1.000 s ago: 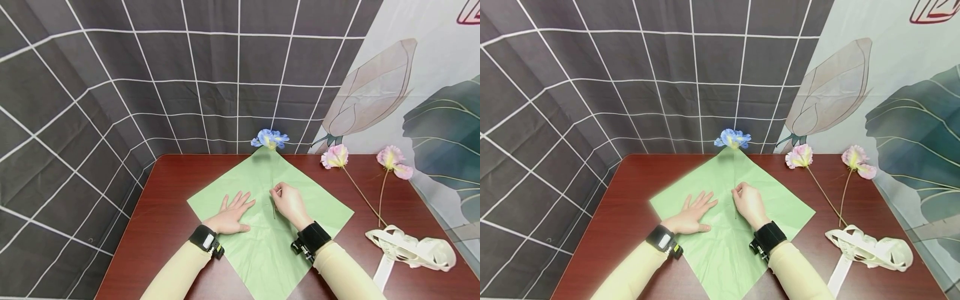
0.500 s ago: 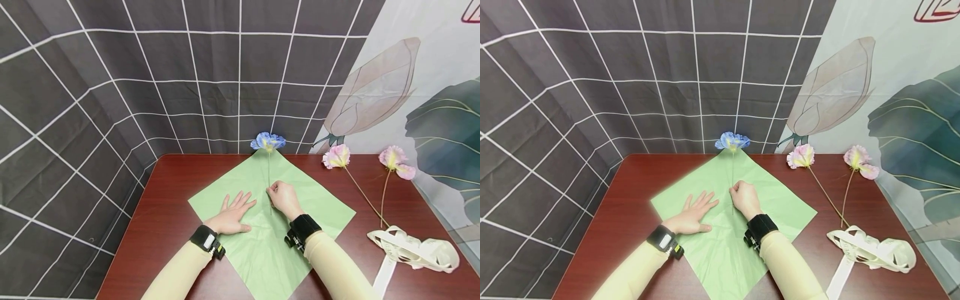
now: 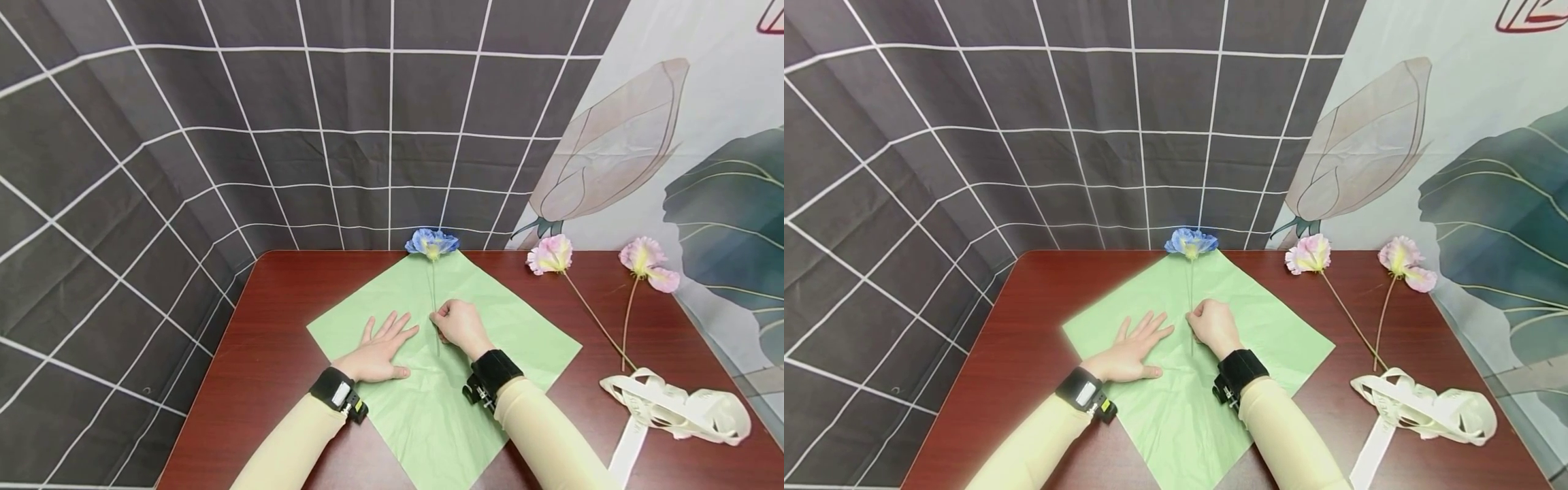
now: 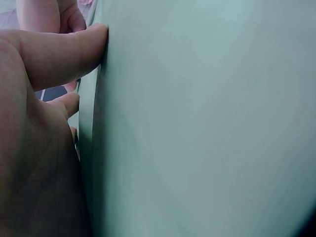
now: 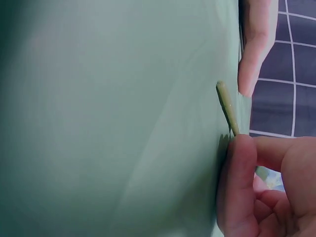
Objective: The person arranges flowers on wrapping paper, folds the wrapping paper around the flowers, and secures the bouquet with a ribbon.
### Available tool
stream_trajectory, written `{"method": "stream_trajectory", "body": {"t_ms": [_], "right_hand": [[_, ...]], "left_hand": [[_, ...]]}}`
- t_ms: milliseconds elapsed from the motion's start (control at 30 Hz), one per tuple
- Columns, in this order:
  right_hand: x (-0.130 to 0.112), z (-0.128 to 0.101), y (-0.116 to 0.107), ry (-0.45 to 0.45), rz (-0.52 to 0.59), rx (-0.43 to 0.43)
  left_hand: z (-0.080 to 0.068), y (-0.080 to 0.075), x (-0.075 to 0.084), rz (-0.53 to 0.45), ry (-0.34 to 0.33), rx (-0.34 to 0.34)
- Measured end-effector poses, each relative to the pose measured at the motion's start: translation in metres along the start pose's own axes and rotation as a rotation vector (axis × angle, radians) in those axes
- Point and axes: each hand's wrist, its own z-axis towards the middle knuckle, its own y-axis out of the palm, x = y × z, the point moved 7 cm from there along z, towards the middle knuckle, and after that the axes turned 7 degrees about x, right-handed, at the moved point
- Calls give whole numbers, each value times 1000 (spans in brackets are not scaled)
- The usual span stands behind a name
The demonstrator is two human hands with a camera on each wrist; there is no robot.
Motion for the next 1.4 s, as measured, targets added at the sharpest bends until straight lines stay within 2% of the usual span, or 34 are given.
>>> {"method": "stream_trajectory", "body": {"t_ms": [500,767,1400], "right_hand": [[2,-1,3,6,-10,14],[1,0,3,-20,-48,27],[6,-1,8,-17,-33,36]], "left_hand": [[1,0,0,8,-10,-11],[0,-1,0,6,-3,-3],[0,1,0,8,-6,-6]]}}
